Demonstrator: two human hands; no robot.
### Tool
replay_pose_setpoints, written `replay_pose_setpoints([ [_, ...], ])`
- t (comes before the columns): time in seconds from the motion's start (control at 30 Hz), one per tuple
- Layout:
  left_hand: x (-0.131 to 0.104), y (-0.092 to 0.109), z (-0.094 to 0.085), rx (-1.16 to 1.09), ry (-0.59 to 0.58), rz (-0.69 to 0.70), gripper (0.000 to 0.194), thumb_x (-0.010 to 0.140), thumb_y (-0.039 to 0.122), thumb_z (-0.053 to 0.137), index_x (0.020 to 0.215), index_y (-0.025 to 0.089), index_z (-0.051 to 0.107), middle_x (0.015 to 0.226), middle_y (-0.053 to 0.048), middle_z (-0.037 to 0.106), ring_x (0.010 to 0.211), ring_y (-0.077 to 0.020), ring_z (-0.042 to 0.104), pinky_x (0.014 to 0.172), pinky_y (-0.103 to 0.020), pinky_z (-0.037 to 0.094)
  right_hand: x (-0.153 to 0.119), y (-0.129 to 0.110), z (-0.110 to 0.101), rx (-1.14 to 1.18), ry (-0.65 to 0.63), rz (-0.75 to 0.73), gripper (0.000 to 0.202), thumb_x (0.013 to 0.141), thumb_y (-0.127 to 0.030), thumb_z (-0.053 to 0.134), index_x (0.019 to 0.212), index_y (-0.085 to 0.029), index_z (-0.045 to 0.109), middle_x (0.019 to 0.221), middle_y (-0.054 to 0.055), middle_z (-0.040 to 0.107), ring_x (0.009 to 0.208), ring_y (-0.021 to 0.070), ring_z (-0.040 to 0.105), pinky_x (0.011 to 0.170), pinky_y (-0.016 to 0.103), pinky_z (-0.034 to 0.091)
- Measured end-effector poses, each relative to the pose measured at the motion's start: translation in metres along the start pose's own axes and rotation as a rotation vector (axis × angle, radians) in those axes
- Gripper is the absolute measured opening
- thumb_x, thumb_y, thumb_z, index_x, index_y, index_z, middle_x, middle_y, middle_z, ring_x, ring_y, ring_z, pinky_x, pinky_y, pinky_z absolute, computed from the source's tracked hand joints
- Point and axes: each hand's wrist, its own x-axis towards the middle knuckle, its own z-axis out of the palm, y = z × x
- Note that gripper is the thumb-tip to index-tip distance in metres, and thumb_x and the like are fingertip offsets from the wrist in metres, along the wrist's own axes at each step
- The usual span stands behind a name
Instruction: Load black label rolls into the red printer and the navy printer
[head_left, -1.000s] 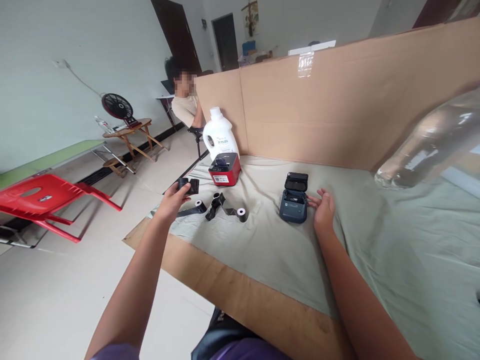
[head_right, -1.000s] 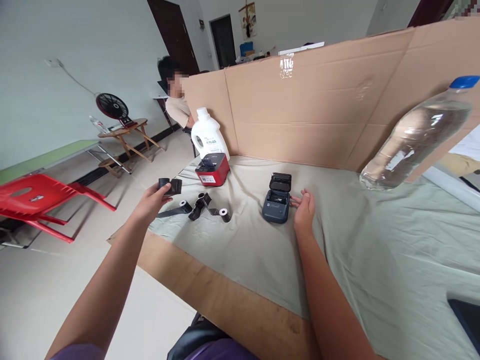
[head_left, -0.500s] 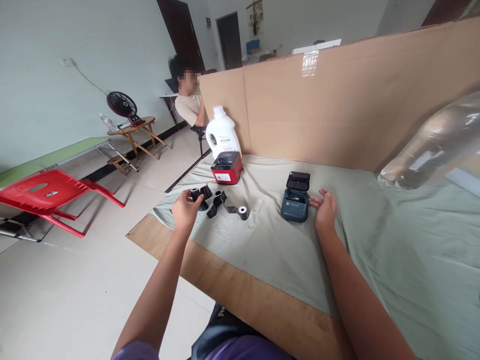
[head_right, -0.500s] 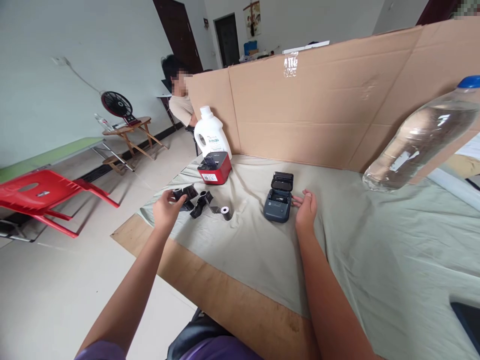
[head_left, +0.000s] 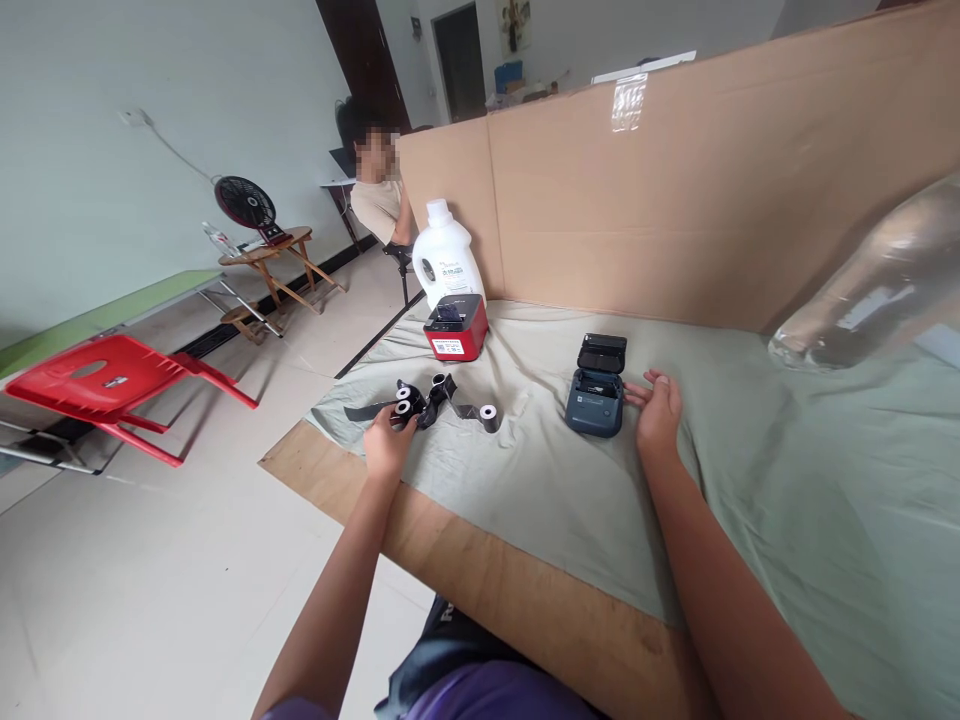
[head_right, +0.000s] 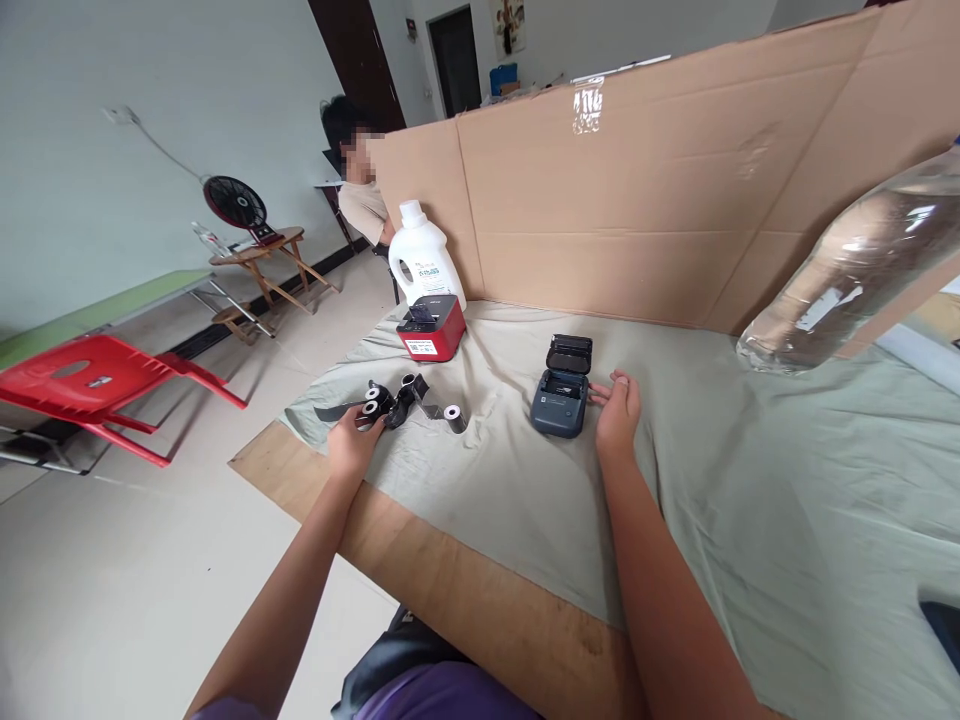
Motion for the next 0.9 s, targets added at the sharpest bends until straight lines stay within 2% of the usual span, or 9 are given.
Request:
replay_pose_setpoints([
  [0.13, -0.003, -0.001, -0.002, -0.003, -0.012, -0.014, 0.037, 0.077, 0.039, 0.069, 0.108, 0.02, 0.067, 0.096, -0.008, 0.076, 0.094, -0.0293, 0.073, 0.088, -0.039, 0.053, 0.0, 0.0, 0.0, -0.009, 0.002, 0.001, 0.038, 0.09, -0.059, 0.052, 0.103, -0.024, 0.061, 0.113, 0.004, 0.064, 0.077, 0.0132, 0.071, 0.06, 0.026, 0.055],
  [0.23, -0.01, 0.002, -0.007, 0.045, 0.048, 0.046, 0.04, 0.079, 0.038, 0.067, 0.116, 0.021, 0.063, 0.108, -0.008, 0.073, 0.098, -0.0286, 0.069, 0.086, -0.039, 0.053, 0.0, -0.002, 0.0, 0.001, 0.001, 0.007, 0.036, 0.09, -0.057, 0.052, 0.102, -0.024, 0.06, 0.112, 0.004, 0.064, 0.076, 0.0124, 0.071, 0.06, 0.025, 0.055],
  [0.33, -0.015, 0.016, -0.017, 0.079, 0.163, 0.145, 0.033, 0.085, 0.035, 0.061, 0.116, 0.024, 0.061, 0.114, -0.007, 0.07, 0.106, -0.0277, 0.065, 0.087, -0.038, 0.052, -0.001, -0.002, 0.001, 0.005, 0.012, 0.005, 0.035, 0.091, -0.056, 0.053, 0.102, -0.024, 0.061, 0.111, 0.003, 0.064, 0.073, 0.0114, 0.07, 0.059, 0.025, 0.055],
  [0.4, -0.014, 0.031, -0.022, 0.096, 0.169, 0.199, 0.026, 0.087, 0.034, 0.06, 0.111, 0.024, 0.063, 0.109, -0.006, 0.071, 0.105, -0.0274, 0.064, 0.087, -0.037, 0.051, 0.0, -0.001, 0.001, 0.002, 0.016, -0.006, 0.037, 0.09, -0.058, 0.053, 0.101, -0.024, 0.061, 0.109, 0.003, 0.064, 0.072, 0.0114, 0.069, 0.059, 0.026, 0.056],
  [0.53, -0.006, 0.061, -0.024, 0.097, 0.001, 0.363, 0.024, 0.088, 0.031, 0.06, 0.11, 0.023, 0.067, 0.106, -0.006, 0.072, 0.101, -0.0274, 0.064, 0.083, -0.037, 0.052, 0.0, -0.001, 0.001, 0.001, 0.014, -0.016, 0.041, 0.089, -0.061, 0.054, 0.101, -0.022, 0.06, 0.106, 0.003, 0.063, 0.068, 0.0115, 0.068, 0.057, 0.027, 0.056],
  [0.63, -0.012, 0.077, -0.015, 0.04, -0.234, 0.609, 0.032, 0.09, 0.025, 0.058, 0.12, 0.023, 0.066, 0.117, -0.005, 0.071, 0.107, -0.0254, 0.062, 0.091, -0.037, 0.051, 0.001, -0.001, 0.002, 0.003, 0.02, -0.005, 0.043, 0.088, -0.063, 0.054, 0.101, -0.022, 0.059, 0.105, 0.002, 0.061, 0.066, 0.0105, 0.067, 0.058, 0.027, 0.055],
  [0.7, -0.021, 0.086, -0.007, 0.052, -0.363, 0.713, 0.039, 0.089, 0.023, 0.06, 0.128, 0.025, 0.064, 0.123, -0.004, 0.07, 0.109, -0.0254, 0.059, 0.096, -0.037, 0.05, 0.001, -0.002, 0.002, -0.009, 0.021, 0.001, 0.044, 0.087, -0.063, 0.054, 0.1, -0.022, 0.058, 0.104, 0.001, 0.061, 0.066, 0.0105, 0.066, 0.058, 0.027, 0.054],
  [0.77, -0.029, 0.095, 0.002, 0.119, -0.397, 0.726, 0.04, 0.087, 0.026, 0.065, 0.127, 0.027, 0.066, 0.117, -0.005, 0.072, 0.107, -0.0273, 0.058, 0.094, -0.039, 0.049, 0.0, -0.003, 0.003, -0.032, 0.02, -0.005, 0.044, 0.087, -0.063, 0.053, 0.102, -0.022, 0.058, 0.104, 0.002, 0.062, 0.067, 0.0111, 0.065, 0.06, 0.028, 0.054],
  [0.9, -0.032, 0.111, 0.016, 0.255, -0.369, 0.665, 0.028, 0.08, 0.03, 0.075, 0.107, 0.025, 0.071, 0.091, -0.009, 0.071, 0.106, -0.0322, 0.059, 0.091, -0.043, 0.047, -0.007, -0.007, 0.004, -0.15, 0.008, -0.056, 0.042, 0.088, -0.056, 0.053, 0.108, -0.02, 0.06, 0.099, 0.003, 0.062, 0.07, 0.0136, 0.059, 0.067, 0.031, 0.053],
])
